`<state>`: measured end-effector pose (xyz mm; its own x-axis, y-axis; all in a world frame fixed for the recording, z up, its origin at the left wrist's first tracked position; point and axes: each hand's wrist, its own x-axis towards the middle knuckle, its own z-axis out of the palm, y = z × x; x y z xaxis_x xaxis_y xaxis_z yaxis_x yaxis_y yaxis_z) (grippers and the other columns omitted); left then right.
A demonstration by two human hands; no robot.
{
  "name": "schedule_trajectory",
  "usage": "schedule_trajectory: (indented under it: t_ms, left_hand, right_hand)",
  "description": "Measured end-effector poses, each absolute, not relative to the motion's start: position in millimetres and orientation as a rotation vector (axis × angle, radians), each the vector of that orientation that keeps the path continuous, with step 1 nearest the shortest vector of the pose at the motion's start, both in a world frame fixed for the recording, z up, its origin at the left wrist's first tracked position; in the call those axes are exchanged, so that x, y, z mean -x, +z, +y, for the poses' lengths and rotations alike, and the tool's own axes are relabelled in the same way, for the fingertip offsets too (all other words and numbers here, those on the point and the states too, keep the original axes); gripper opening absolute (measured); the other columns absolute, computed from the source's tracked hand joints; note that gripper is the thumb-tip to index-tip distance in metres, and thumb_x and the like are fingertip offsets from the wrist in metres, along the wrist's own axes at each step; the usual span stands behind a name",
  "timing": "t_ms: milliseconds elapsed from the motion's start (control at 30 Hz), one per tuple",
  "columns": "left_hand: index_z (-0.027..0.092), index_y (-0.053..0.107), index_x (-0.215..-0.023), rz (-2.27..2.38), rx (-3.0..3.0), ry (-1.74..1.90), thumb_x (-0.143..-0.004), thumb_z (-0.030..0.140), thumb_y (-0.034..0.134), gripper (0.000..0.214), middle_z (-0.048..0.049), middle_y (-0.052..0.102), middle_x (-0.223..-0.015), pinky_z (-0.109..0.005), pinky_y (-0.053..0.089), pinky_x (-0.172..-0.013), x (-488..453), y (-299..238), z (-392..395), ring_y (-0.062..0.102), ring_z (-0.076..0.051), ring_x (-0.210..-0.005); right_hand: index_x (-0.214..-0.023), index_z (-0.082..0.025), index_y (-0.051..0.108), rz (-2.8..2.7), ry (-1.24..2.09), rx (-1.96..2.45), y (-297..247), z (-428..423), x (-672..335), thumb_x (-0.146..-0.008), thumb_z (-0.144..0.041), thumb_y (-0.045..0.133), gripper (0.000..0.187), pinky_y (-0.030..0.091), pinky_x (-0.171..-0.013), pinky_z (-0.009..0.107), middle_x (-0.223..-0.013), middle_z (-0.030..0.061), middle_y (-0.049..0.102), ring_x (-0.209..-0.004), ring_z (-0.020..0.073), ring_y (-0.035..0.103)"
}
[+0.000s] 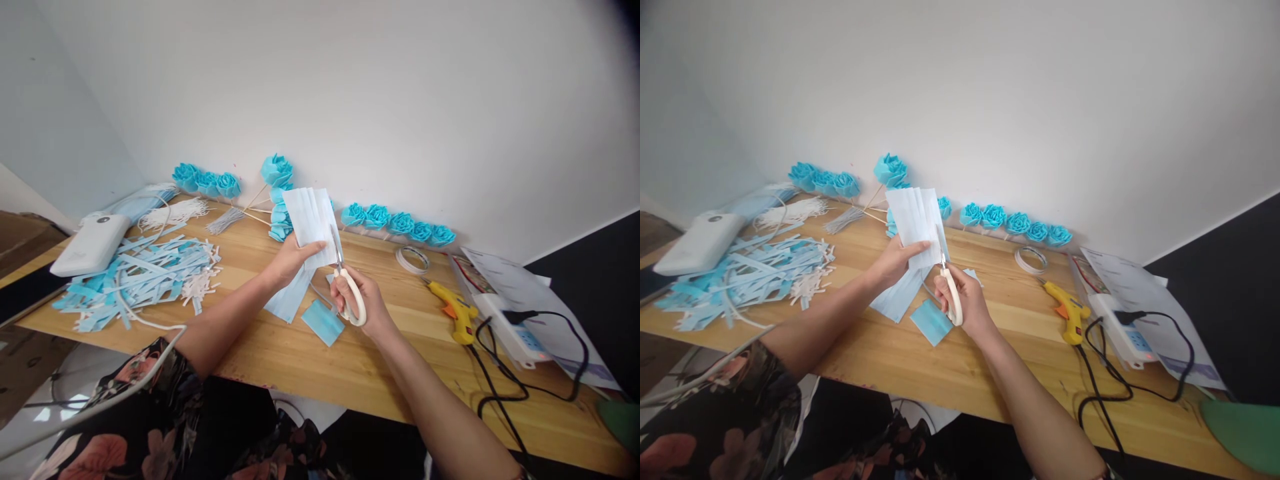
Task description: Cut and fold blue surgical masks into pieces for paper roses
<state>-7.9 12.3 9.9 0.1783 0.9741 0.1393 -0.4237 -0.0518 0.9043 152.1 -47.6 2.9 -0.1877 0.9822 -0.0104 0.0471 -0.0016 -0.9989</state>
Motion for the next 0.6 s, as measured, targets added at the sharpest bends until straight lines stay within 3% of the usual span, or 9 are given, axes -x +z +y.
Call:
schedule_trajectory:
  t_ms: [367, 600]
  left_hand:
    - [0.012, 0.066, -0.103, 0.703, -1.043, 1.347, -0.065, 0.036, 0.082, 0.048, -0.0127, 0.072, -0.111, -0.039, 0.052, -0.088, 8.5, 6.8, 12.9, 0.066, -0.029, -0.100]
    - [0.013, 0.068, -0.103, 0.724, -1.113, 1.274, -0.065, 0.038, 0.082, 0.047, -0.0118, 0.073, -0.104, -0.041, 0.053, -0.085, 9.3, 3.6, 12.3, 0.067, -0.030, -0.097]
  right_hand:
    - [-0.086, -0.020, 0.058, -1.464, 1.302, 1.113, 8.5, -48.0, -153.9, -0.078, -0.059, 0.067, 0.041, 0.042, -0.047, 0.023, -0.071, -0.0011, 0.060, -0.050, 0.0087, 0.049]
    - [-0.092, -0.020, 0.059, -1.456, 1.309, 1.108, 6.1, -46.4, -157.1, -0.079, -0.063, 0.065, 0.045, 0.040, -0.048, 0.025, -0.073, -0.0009, 0.060, -0.052, 0.0096, 0.049]
